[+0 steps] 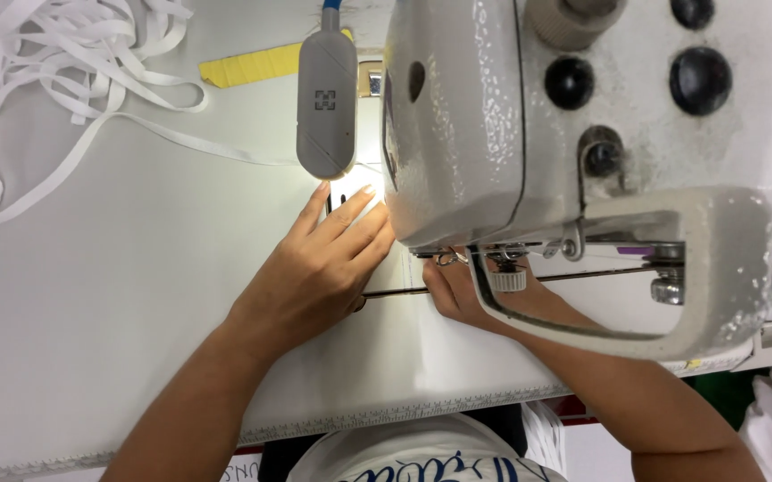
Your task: Sewing white elastic bands using an industrial sewing machine
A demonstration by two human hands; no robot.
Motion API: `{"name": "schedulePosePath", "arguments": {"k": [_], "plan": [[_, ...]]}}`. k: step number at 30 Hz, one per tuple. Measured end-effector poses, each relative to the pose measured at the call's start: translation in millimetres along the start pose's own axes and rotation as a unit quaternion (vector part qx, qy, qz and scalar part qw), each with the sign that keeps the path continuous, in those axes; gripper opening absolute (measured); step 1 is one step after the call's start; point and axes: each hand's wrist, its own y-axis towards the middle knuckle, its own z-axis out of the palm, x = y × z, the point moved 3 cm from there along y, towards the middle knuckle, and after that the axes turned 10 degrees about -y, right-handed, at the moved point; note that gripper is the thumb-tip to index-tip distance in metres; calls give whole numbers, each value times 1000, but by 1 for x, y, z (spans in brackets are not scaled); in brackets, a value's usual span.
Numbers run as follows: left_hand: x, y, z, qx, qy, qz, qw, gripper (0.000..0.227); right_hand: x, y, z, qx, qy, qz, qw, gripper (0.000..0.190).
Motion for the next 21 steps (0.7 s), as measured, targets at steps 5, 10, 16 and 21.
{"name": "schedulePosePath", "arguments": {"k": [5, 10, 16, 21], "plan": [[1, 2, 3, 4, -22, -6, 1000, 34, 0, 17, -14, -58, -171, -124, 976, 34], [1, 5, -1, -1, -28, -13, 1000, 26, -2, 23, -20, -62, -185, -123, 973, 25], [0, 9, -2, -9, -19, -13, 1000, 18, -3, 16, -10, -58, -217, -171, 959, 27], [-1, 10, -2, -3, -44, -21, 999, 20, 0, 9, 0, -66, -276, -252, 925, 29]]}}
